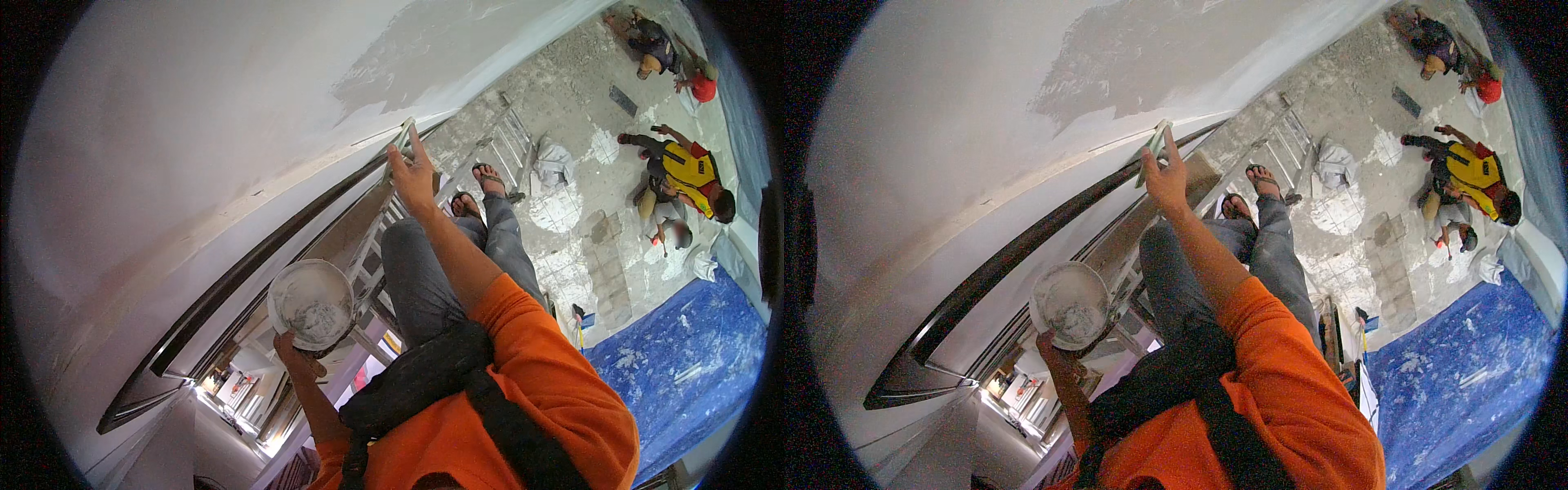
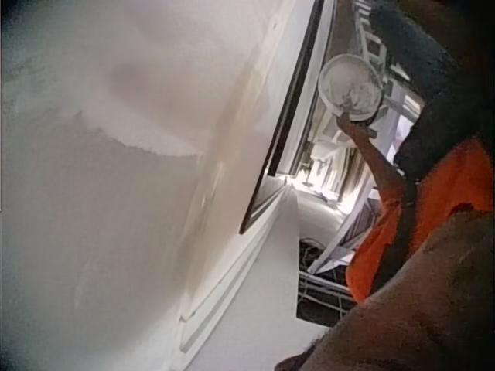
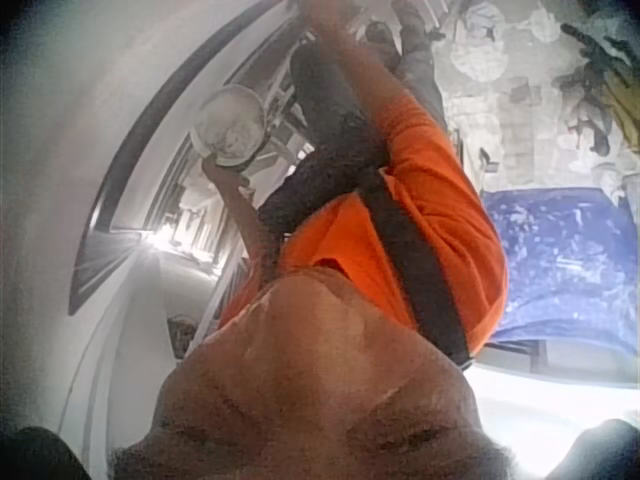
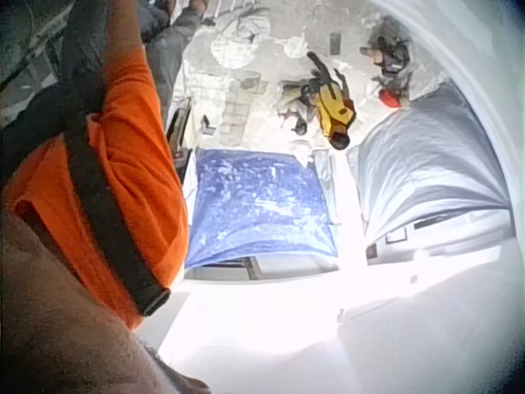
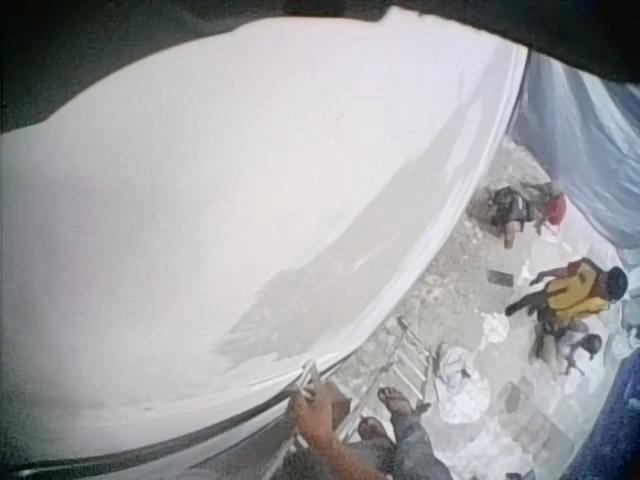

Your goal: The person applies a white filling compound to a wall seam using a green plastic spreader held in their right hand, while holding a small white bucket of the compound in their left hand.

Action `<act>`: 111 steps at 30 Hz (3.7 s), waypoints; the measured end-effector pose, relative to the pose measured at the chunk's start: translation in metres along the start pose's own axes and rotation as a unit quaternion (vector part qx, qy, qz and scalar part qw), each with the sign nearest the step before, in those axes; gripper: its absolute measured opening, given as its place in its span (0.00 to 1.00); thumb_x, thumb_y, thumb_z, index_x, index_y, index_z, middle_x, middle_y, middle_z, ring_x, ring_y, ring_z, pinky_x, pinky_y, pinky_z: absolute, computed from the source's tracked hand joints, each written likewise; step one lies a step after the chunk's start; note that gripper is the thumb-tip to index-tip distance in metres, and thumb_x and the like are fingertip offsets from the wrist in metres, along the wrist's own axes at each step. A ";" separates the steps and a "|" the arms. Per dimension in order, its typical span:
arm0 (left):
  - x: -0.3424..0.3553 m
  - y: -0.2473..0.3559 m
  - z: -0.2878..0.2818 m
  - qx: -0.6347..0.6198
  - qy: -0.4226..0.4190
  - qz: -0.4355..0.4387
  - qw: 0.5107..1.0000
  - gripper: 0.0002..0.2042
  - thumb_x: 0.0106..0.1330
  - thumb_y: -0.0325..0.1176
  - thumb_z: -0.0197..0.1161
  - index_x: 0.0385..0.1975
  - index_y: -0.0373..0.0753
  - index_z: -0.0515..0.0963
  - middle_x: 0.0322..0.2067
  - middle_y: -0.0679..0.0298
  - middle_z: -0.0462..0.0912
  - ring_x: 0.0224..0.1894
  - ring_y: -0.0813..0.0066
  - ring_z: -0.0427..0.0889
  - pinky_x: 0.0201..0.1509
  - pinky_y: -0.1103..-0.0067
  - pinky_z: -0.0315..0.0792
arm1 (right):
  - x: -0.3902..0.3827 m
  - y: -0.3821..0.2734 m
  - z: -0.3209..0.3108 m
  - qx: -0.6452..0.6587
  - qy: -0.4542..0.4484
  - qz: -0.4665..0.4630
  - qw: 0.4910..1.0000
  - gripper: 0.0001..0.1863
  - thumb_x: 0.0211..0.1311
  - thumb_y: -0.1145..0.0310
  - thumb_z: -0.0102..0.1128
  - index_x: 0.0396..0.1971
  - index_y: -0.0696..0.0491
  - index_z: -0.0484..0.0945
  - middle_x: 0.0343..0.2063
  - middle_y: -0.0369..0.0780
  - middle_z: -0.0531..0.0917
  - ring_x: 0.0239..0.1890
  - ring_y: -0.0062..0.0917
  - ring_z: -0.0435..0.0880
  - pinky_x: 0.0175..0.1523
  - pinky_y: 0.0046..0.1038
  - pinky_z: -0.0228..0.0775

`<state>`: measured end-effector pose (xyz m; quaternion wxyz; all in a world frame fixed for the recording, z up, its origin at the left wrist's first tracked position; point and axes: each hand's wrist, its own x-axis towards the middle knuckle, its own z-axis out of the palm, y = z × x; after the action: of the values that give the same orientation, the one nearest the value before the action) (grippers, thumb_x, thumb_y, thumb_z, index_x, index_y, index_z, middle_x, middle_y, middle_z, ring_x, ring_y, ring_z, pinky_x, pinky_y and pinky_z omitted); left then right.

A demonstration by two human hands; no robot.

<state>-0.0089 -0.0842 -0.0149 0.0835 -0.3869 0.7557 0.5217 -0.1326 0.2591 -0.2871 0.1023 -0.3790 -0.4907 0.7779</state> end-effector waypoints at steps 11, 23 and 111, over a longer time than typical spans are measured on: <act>-0.002 0.005 0.008 0.029 0.011 -0.038 0.999 0.36 0.52 0.47 0.65 0.64 0.44 0.71 0.57 0.58 0.76 0.59 0.54 0.77 0.58 0.56 0.77 | 0.005 -0.004 -0.086 -0.181 -0.198 -0.050 0.962 0.29 0.75 0.60 0.57 0.71 0.55 0.68 0.46 0.44 0.85 0.52 0.26 0.82 0.58 0.29 0.73; -0.013 0.019 0.033 0.062 0.033 -0.001 0.998 0.36 0.51 0.47 0.66 0.61 0.36 0.72 0.52 0.55 0.79 0.53 0.54 0.79 0.54 0.59 0.76 | 0.042 -0.041 -0.118 -0.132 -0.195 0.053 0.971 0.25 0.79 0.57 0.50 0.66 0.58 0.73 0.47 0.43 0.85 0.45 0.26 0.83 0.51 0.30 0.75; 0.021 -0.004 -0.020 0.043 -0.074 -0.019 0.996 0.30 0.58 0.36 0.62 0.62 0.31 0.72 0.54 0.53 0.77 0.56 0.59 0.79 0.57 0.67 0.76 | 0.020 -0.116 -0.121 -0.069 -0.284 0.068 0.954 0.26 0.73 0.50 0.60 0.60 0.55 0.81 0.41 0.41 0.86 0.44 0.24 0.82 0.50 0.29 0.75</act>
<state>-0.0147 -0.1119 -0.0205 0.1657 -0.3571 0.7619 0.5144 -0.0872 0.4106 -0.2274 -0.1211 -0.1806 -0.5253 0.8227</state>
